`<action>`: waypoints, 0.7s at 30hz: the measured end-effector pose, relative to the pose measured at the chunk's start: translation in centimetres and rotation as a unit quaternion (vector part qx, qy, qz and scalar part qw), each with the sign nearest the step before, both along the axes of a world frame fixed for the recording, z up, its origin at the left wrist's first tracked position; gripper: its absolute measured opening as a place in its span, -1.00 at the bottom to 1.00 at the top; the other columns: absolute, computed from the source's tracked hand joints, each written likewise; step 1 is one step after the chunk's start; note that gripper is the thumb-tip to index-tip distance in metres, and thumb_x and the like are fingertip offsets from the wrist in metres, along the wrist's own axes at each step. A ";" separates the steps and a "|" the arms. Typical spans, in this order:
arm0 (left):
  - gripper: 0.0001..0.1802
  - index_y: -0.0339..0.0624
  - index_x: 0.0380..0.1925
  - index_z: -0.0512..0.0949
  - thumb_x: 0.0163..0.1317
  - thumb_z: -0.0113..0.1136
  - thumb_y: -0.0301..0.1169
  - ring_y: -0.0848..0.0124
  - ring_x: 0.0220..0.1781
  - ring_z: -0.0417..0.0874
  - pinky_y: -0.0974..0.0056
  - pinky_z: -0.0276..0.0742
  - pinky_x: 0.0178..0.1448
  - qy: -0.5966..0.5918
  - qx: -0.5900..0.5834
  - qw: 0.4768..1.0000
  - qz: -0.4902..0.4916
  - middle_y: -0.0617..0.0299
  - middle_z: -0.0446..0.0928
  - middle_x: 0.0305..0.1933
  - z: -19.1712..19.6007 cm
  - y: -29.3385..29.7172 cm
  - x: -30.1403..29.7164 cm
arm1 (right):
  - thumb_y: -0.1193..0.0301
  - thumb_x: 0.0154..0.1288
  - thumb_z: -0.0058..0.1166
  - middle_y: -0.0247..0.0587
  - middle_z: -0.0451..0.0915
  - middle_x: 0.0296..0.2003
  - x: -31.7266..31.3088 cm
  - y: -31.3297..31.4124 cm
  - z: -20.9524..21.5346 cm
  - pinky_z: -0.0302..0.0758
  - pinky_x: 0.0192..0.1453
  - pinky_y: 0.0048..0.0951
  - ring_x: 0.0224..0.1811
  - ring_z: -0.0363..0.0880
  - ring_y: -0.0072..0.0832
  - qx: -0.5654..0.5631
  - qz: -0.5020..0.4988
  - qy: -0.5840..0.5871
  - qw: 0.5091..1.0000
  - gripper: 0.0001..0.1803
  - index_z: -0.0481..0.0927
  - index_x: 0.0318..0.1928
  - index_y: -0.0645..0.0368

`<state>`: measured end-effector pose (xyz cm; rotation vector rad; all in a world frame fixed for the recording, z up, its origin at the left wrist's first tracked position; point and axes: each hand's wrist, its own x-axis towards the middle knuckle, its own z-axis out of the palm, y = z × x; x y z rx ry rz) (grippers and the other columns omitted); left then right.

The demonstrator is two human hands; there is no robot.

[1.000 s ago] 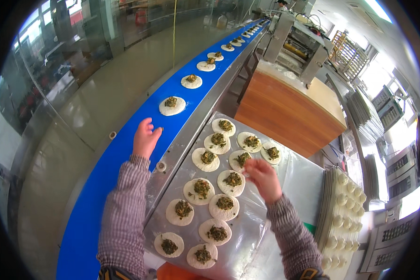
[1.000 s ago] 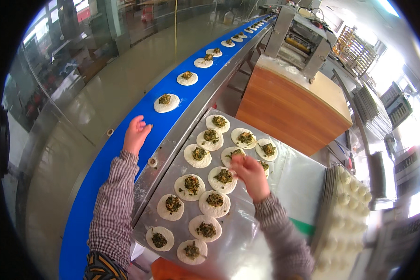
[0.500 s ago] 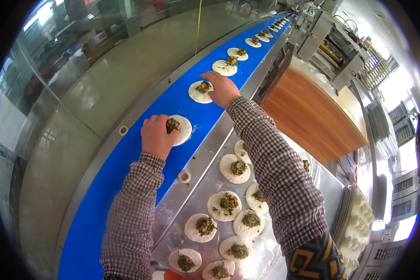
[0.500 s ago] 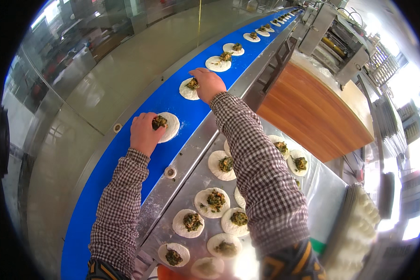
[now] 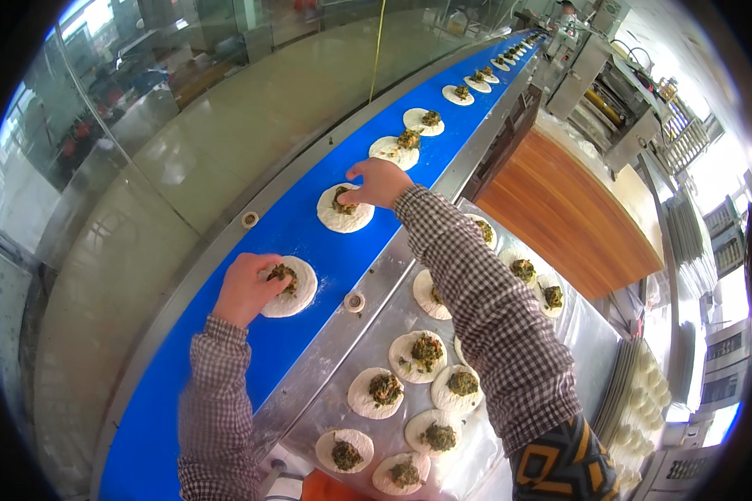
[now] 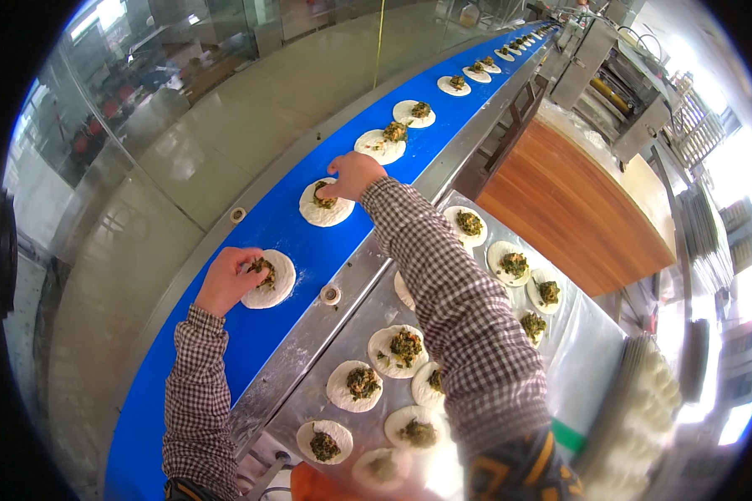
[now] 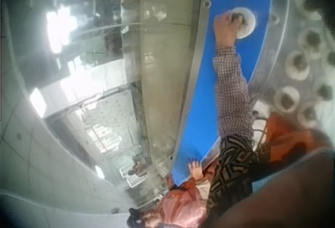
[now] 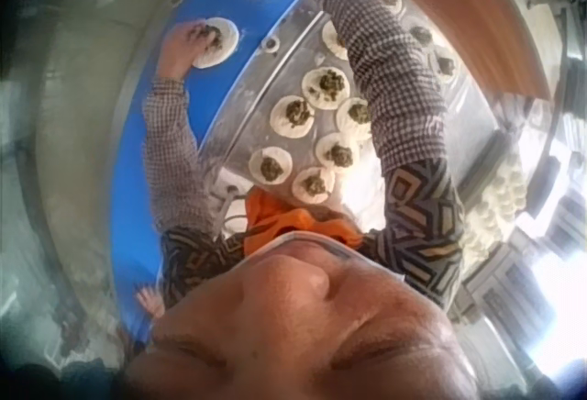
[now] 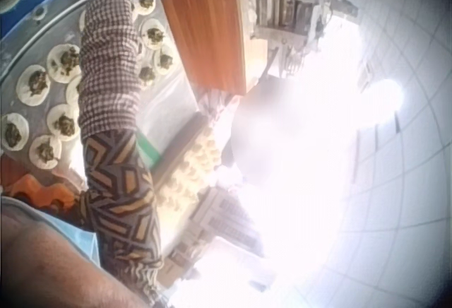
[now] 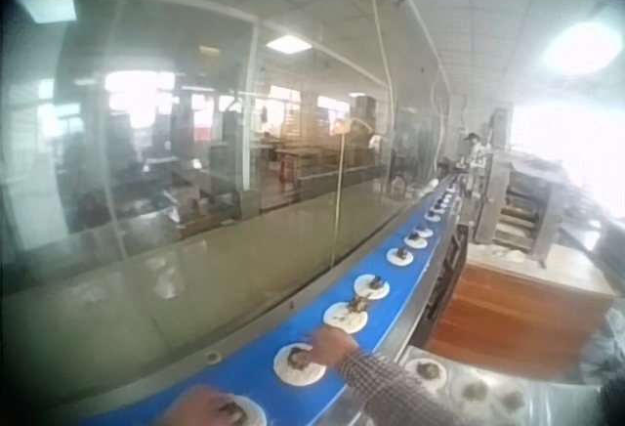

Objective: The person picks dough discs with filling from a conveyor belt, folds and pleats them into dumplings by hand, and places the finished dumplings onto a tray. The process is repeated continuously as new items arrive on the belt.

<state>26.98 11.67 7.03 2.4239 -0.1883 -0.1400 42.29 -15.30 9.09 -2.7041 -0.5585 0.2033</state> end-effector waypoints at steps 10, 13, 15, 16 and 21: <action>-0.66 -0.26 -0.26 0.49 0.03 0.40 -0.35 0.44 -0.17 0.55 0.31 0.51 -0.17 0.228 0.002 0.972 -0.055 0.20 0.53 -0.23 0.2 8.9 -3.0 | -0.10 -0.31 0.40 -0.03 0.66 -0.19 -4.2 8.7 -3.0 0.56 -0.12 -0.19 -0.15 0.65 -0.17 0.021 0.089 0.107 0.990 -0.26 0.65 -0.09 0.10; -0.63 -0.27 -0.18 0.49 0.03 0.38 -0.38 0.43 -0.13 0.56 0.32 0.54 -0.12 0.266 -0.103 0.958 -0.020 0.20 0.54 -0.20 0.1 9.7 -5.0 | 0.03 -0.27 0.44 0.04 0.63 -0.14 -10.5 9.3 -1.3 0.56 -0.09 -0.20 -0.10 0.64 -0.15 0.122 0.022 0.047 0.991 -0.23 0.57 0.00 0.16; -0.55 -0.29 -0.08 0.46 0.04 0.38 -0.39 0.41 -0.10 0.58 0.31 0.55 -0.08 0.267 -0.022 0.963 -0.025 0.18 0.55 -0.16 0.3 10.3 -5.9 | 0.07 -0.25 0.46 0.05 0.62 -0.12 -14.8 7.8 -0.3 0.56 -0.05 -0.22 -0.06 0.62 -0.18 0.269 -0.043 0.072 0.960 -0.20 0.53 0.05 0.21; -0.51 -0.29 -0.03 0.45 0.04 0.37 -0.40 0.41 -0.09 0.58 0.30 0.56 -0.06 0.281 0.014 0.959 -0.023 0.16 0.55 -0.13 0.6 10.9 -6.8 | 0.06 -0.27 0.47 0.05 0.61 -0.11 -16.7 6.7 0.3 0.55 0.00 -0.26 -0.04 0.61 -0.18 0.348 -0.065 0.080 0.932 -0.15 0.51 0.07 0.24; -0.47 -0.30 0.25 0.26 0.26 0.03 -0.57 0.29 0.04 0.59 0.22 0.57 0.09 0.313 -0.293 0.899 0.083 0.04 0.49 0.09 2.6 12.2 -12.8 | 0.14 -0.06 0.44 -0.07 0.60 -0.04 -26.6 -8.4 2.2 0.54 0.10 -0.37 0.01 0.58 -0.33 0.501 -0.102 0.144 0.847 -0.20 0.43 0.16 0.27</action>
